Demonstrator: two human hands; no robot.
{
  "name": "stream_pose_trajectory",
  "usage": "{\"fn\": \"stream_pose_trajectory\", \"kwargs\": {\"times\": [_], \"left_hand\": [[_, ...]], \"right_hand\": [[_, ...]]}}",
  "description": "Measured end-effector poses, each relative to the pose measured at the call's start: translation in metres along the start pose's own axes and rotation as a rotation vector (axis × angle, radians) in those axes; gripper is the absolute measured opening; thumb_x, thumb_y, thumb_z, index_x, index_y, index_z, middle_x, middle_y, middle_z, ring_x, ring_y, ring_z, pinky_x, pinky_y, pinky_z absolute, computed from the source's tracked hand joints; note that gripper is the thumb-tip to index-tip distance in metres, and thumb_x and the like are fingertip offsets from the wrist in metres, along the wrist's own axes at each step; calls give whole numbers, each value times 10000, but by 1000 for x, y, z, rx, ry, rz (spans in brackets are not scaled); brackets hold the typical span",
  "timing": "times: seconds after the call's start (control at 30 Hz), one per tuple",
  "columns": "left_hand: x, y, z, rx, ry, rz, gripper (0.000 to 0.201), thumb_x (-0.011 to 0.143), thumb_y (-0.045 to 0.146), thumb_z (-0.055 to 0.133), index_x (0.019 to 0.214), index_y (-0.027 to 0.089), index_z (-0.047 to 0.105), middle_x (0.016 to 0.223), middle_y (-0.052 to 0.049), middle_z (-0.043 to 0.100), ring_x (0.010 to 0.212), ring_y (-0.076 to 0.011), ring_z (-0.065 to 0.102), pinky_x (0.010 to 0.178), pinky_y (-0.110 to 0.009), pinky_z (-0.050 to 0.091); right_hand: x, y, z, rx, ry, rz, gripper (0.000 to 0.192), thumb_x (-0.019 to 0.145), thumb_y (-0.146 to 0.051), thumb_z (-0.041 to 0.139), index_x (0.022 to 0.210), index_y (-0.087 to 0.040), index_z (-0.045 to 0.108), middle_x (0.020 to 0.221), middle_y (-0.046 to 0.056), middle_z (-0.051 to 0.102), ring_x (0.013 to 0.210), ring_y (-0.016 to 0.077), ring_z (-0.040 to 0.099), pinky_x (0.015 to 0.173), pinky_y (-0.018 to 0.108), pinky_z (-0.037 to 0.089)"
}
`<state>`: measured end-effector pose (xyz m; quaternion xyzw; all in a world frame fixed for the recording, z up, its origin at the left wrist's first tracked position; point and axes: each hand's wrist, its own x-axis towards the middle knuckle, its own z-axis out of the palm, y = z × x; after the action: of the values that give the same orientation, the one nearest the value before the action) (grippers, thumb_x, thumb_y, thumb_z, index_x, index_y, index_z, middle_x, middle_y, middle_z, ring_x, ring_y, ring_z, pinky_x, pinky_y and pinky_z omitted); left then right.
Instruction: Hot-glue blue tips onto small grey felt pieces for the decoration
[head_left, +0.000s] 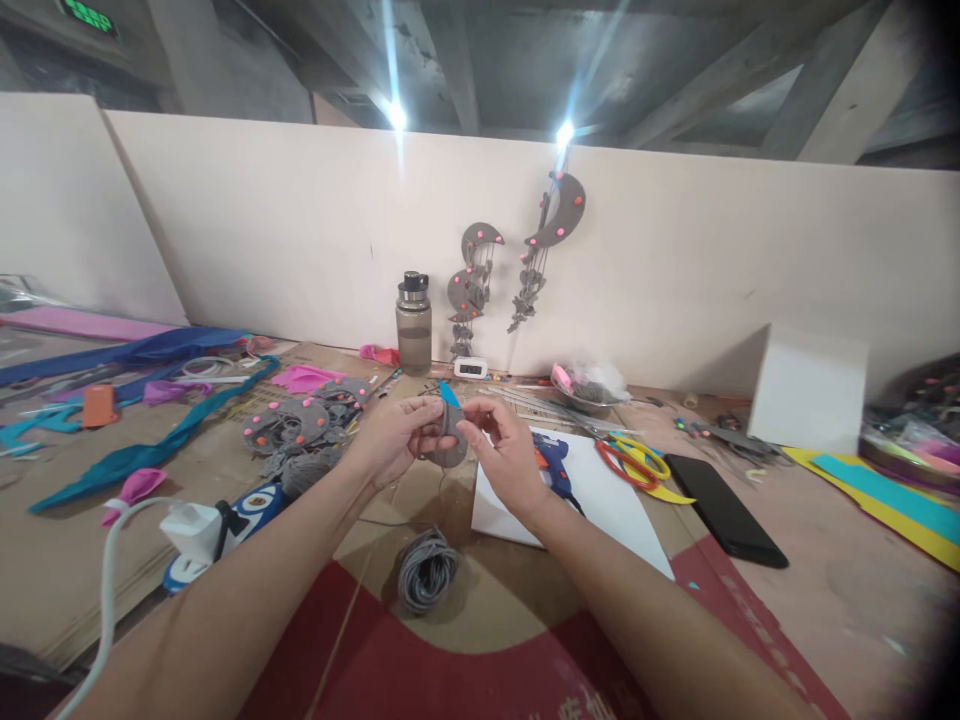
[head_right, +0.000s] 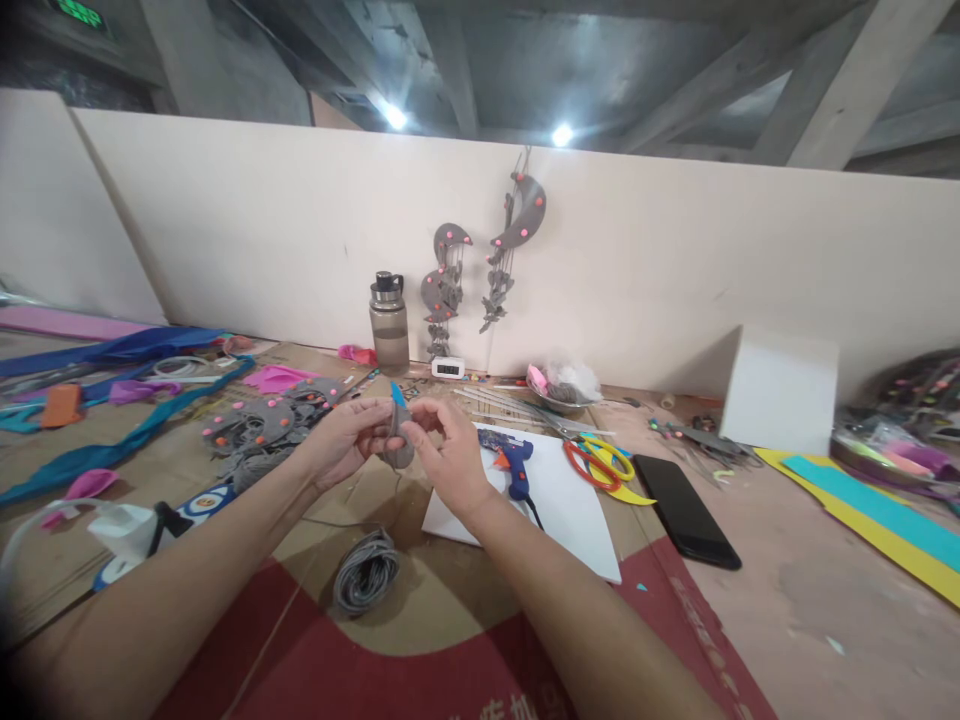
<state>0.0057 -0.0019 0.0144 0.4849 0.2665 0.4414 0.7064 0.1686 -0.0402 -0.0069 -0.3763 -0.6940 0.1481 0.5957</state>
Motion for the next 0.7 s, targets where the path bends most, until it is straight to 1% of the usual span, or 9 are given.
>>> {"fn": "stream_pose_trajectory", "kwargs": {"times": [0.3, 0.4, 0.5, 0.57, 0.7], "left_hand": [[-1, -1, 2, -12, 14, -1, 271, 663, 290, 809, 697, 103, 616, 632, 0, 591, 543, -69, 567, 585, -206, 579], [-2, 1, 4, -4, 31, -13, 258, 670, 286, 798, 720, 101, 625, 643, -16, 608, 561, -87, 589, 580, -214, 577], [-3, 4, 5, 19, 43, -17, 228, 694, 273, 774, 733, 97, 634, 673, -41, 639, 572, -96, 604, 571, -208, 571], [-3, 6, 6, 24, 56, -16, 203, 704, 257, 762, 743, 99, 641, 690, -48, 653, 580, -98, 611, 570, -207, 571], [-3, 6, 8, 31, 68, -9, 173, 715, 237, 743, 737, 93, 649, 695, -55, 663, 593, -101, 613, 567, -209, 574]], "right_hand": [[5, -3, -4, -40, -50, -72, 102, 866, -306, 585, 900, -211, 573, 856, 15, 593, 782, 141, 548, 708, 271, 447], [6, -4, -4, -49, -58, -82, 104, 872, -317, 579, 867, -215, 561, 837, 10, 585, 759, 139, 533, 698, 271, 440], [5, -4, -4, -68, -38, -94, 163, 877, -345, 576, 788, -213, 542, 808, 11, 578, 766, 146, 535, 714, 281, 445], [4, -4, -3, -66, -10, -78, 155, 873, -354, 585, 815, -214, 552, 816, 15, 588, 769, 146, 548, 714, 281, 457], [1, -3, -2, -80, 27, -65, 142, 875, -323, 590, 974, -222, 581, 881, 28, 629, 798, 147, 593, 726, 280, 491]]}}
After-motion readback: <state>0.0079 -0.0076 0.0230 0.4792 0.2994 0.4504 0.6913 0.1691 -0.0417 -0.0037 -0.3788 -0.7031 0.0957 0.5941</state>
